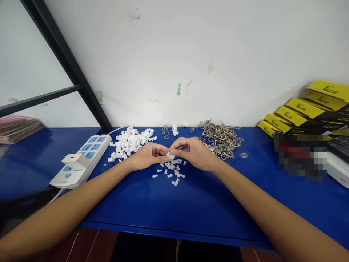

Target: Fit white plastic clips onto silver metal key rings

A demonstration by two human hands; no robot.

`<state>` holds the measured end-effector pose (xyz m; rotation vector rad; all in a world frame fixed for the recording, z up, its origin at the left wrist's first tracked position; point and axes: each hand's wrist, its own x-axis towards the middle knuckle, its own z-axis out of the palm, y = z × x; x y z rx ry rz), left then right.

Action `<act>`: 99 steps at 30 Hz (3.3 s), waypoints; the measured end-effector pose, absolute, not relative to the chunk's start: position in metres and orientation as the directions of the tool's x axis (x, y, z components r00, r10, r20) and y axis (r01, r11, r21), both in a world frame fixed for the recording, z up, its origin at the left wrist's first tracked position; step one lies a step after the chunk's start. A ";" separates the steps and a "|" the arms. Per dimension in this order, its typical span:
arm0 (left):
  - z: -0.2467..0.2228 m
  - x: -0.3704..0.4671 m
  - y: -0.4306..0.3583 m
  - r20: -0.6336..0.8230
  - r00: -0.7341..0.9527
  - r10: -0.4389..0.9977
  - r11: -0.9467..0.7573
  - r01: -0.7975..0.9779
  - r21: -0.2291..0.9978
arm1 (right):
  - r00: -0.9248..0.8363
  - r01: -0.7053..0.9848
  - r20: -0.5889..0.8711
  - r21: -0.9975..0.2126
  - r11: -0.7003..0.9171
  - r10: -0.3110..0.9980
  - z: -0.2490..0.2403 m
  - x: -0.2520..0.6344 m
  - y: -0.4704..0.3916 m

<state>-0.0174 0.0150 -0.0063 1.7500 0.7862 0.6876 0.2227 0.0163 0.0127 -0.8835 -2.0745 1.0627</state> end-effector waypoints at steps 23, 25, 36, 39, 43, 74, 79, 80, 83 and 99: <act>0.000 -0.021 0.015 0.083 0.695 0.714 -0.315 0.213 0.925 | -0.668 0.325 0.148 -0.823 0.466 0.729 0.021 0.224 0.013; 0.001 -0.021 0.015 0.087 0.703 0.706 -0.328 0.216 0.920 | -0.673 0.325 0.129 -0.833 0.448 0.728 0.021 0.224 0.012; -0.002 -0.020 0.017 0.092 0.690 0.718 -0.320 0.210 0.924 | -0.608 0.297 0.148 -0.869 0.396 0.780 0.013 0.221 0.013; -0.003 -0.020 0.018 0.089 0.681 0.727 -0.289 0.186 0.939 | -0.584 0.271 0.176 -0.878 0.395 0.793 0.008 0.219 0.013; -0.006 -0.021 0.019 0.107 0.680 0.725 -0.295 0.165 0.941 | -0.569 0.252 0.176 -0.893 0.374 0.804 0.005 0.217 0.012; 0.001 -0.011 0.005 0.269 0.579 0.770 -0.428 0.155 0.890 | -0.511 -0.067 0.100 -0.995 0.076 0.854 0.001 0.204 0.002; 0.002 -0.010 0.005 0.284 0.549 0.786 -0.446 0.186 0.875 | -0.503 -0.029 0.113 -0.993 0.114 0.857 0.004 0.206 0.001; 0.002 -0.010 0.004 0.290 0.547 0.785 -0.453 0.189 0.871 | -0.501 -0.027 0.117 -0.992 0.120 0.858 0.004 0.206 0.001; 0.002 -0.009 0.003 0.304 0.542 0.784 -0.471 0.199 0.860 | -0.501 0.000 0.115 -0.991 0.133 0.858 0.003 0.207 0.002; -0.006 -0.014 0.015 0.267 0.307 0.913 -0.313 0.109 0.944 | -0.470 0.351 0.180 -0.860 0.370 0.864 0.005 0.213 0.007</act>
